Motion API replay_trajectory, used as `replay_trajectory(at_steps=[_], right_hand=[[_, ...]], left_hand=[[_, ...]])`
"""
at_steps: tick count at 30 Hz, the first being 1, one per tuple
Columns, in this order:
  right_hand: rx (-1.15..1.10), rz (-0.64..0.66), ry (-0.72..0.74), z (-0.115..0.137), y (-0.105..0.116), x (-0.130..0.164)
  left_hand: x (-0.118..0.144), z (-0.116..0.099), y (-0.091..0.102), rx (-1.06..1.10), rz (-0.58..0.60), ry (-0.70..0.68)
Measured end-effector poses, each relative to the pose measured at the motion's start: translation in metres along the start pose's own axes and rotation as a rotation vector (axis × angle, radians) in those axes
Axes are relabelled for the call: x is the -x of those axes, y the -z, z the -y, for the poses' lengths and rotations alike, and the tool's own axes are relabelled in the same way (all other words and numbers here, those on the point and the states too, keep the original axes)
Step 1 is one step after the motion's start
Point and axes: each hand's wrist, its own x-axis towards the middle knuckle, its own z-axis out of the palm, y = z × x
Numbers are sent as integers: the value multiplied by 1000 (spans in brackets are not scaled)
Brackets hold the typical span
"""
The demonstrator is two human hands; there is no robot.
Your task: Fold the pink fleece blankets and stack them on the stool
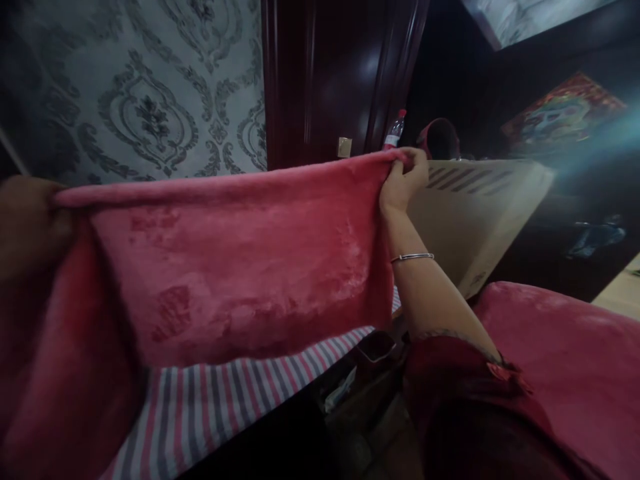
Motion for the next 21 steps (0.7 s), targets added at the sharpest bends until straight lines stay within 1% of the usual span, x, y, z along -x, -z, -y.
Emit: replay_trajectory(at_steps=[1,3,6,8,10,12,14,16,18,21], right_hand=[[34,37,-41,-2,-3,12],[109,134,-165,-12,-8,40],[198,313,-450,-40,-17,90],[227,398,-607,-62,-21,121],[237,440,-694,-84,-23,148],[235,472,-750,-104,-23,170],[221,511,-805,-122,-24,185],[197,550,-848,-136,-27,194],[168,582,-870,-148,-34,197],[117,629,-870,-161,-52,196]], left_hand=[[-3,-2,-7,-48,30,-33],[-9,-7,-29,-139,126,-110],[-13,-15,-73,-222,301,-224],[-11,-23,-103,-257,392,-301],[-6,-32,-129,-267,447,-355],[-2,-40,-150,-264,488,-382],[-1,-45,-167,-265,538,-397],[-3,-46,-182,-263,566,-402],[-8,-44,-195,-258,553,-395],[-14,-43,-210,-273,543,-361]])
